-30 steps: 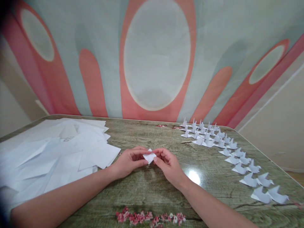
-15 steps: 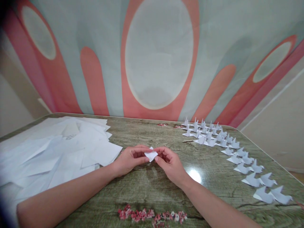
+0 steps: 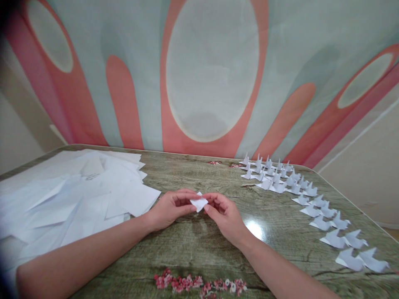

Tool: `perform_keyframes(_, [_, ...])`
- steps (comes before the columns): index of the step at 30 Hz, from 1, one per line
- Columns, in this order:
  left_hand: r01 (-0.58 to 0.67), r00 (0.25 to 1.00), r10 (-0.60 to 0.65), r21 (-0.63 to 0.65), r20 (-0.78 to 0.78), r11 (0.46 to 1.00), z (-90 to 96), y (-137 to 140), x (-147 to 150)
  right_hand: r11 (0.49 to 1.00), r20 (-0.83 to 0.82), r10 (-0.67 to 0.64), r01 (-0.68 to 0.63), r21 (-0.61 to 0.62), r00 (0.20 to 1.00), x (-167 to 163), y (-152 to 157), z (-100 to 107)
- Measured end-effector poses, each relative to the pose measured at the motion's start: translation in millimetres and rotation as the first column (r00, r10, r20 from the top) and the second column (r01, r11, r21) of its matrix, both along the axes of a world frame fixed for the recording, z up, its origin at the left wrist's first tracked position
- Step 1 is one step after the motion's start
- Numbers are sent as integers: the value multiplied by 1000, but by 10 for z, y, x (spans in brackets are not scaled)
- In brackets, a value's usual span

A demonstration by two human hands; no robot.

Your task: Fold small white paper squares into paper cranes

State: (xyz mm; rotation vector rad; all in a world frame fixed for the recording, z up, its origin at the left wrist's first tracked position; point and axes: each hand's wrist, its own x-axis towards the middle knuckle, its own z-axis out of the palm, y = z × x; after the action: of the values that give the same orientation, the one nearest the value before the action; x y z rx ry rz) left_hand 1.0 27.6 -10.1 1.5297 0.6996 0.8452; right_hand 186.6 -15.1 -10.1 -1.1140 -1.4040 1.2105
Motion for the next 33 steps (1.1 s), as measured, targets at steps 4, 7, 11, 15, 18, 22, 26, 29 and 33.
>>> perform_keyframes(4, [-1, 1000, 1, 4, 3, 1000, 12, -5, 3, 1000, -2, 6, -6, -1, 1000, 5, -3, 0])
perform_keyframes(7, [-4, 1000, 4, -1, -7, 1000, 28, -9, 6, 1000, -5, 0, 0, -4, 1000, 1, -7, 5])
perform_keyframes(11, [-7, 1000, 7, -20, -8, 1000, 45, -17, 9, 1000, -4, 1, 0, 6, 1000, -7, -6, 4])
perform_keyframes(15, [-15, 1000, 15, -24, -3, 1000, 49, -23, 12, 1000, -4, 3, -3, 0, 1000, -5, 2, -9])
perform_keyframes(18, [-4, 1000, 4, -5, -5, 1000, 32, -17, 9, 1000, -4, 4, -4, -1, 1000, 1, 5, -20])
perform_keyframes(22, [-2, 1000, 2, 17, -13, 1000, 1, -5, 3, 1000, -2, 9, -9, 1, 1000, 1, 4, -24])
perform_keyframes(26, [-2, 1000, 2, 23, -16, 1000, -5, 0, -1, 1000, 0, -6, 6, -7, 1000, -17, 6, -25])
perform_keyframes(29, [8, 1000, -8, 49, -10, 999, -6, 4, -2, 1000, -14, -23, 23, -5, 1000, -31, 11, -30])
perform_keyframes(33, [28, 1000, -28, 61, 0, 998, -29, 8, -3, 999, -4, -35, 35, -7, 999, -41, 15, -27])
